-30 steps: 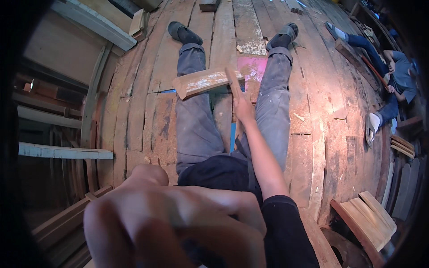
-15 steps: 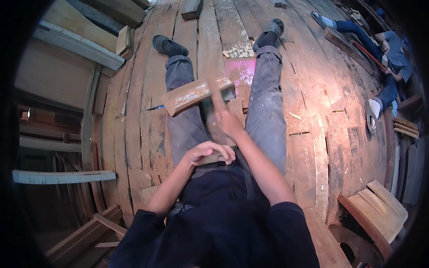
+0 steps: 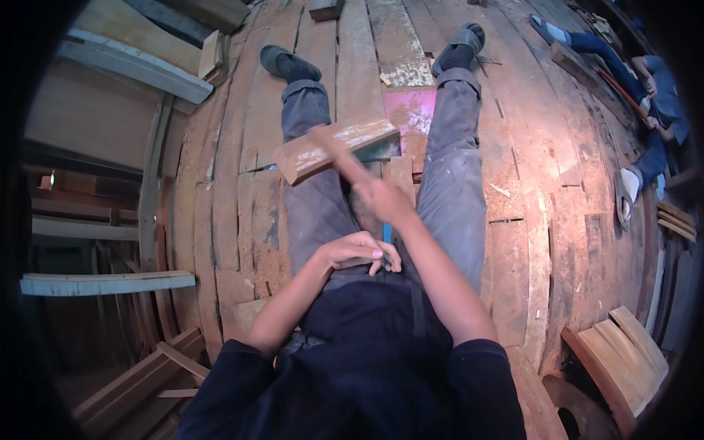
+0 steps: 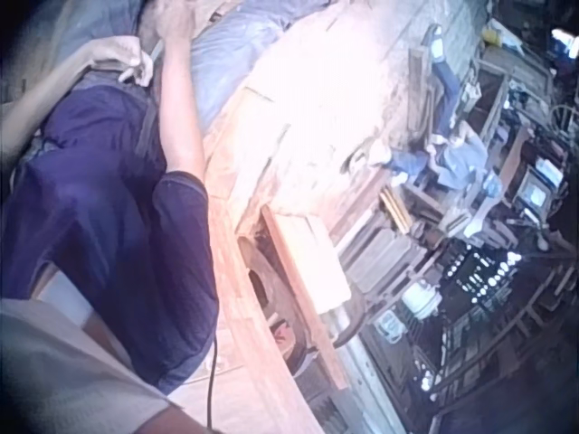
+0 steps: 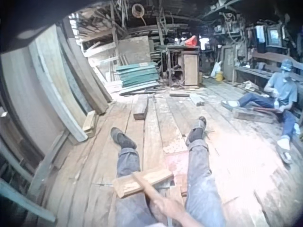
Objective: Manually sanding and preparing pieces of wood in a workshop.
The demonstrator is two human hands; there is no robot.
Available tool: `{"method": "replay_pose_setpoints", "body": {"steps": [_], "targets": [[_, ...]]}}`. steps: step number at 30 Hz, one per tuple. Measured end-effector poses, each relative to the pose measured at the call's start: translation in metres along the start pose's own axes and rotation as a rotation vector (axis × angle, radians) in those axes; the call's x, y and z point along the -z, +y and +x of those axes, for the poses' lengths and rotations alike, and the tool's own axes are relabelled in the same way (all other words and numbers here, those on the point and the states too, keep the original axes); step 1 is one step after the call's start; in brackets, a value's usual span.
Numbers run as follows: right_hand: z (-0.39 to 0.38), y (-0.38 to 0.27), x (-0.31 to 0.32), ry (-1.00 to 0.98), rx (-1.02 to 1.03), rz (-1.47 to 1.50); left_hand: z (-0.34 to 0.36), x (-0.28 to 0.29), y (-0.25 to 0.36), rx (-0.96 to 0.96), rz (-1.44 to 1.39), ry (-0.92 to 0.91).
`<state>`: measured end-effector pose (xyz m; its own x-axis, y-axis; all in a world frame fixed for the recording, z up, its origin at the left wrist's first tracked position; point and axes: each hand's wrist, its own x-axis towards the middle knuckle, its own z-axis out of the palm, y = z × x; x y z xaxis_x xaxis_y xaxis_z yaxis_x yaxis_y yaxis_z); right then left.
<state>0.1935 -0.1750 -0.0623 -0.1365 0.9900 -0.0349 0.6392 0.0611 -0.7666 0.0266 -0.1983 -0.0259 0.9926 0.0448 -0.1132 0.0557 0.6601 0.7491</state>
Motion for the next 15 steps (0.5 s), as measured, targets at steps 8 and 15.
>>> {"method": "replay_pose_setpoints", "body": {"steps": [8, 15], "targets": [[-0.014, -0.076, 0.010, -0.086, -0.023, 0.148, -0.016, 0.012, -0.013, -0.200, -0.112, 0.040], [0.006, -0.001, 0.015, 0.157, -0.302, -0.024, -0.001, 0.032, -0.023, -0.537, -0.472, -0.123]]}}
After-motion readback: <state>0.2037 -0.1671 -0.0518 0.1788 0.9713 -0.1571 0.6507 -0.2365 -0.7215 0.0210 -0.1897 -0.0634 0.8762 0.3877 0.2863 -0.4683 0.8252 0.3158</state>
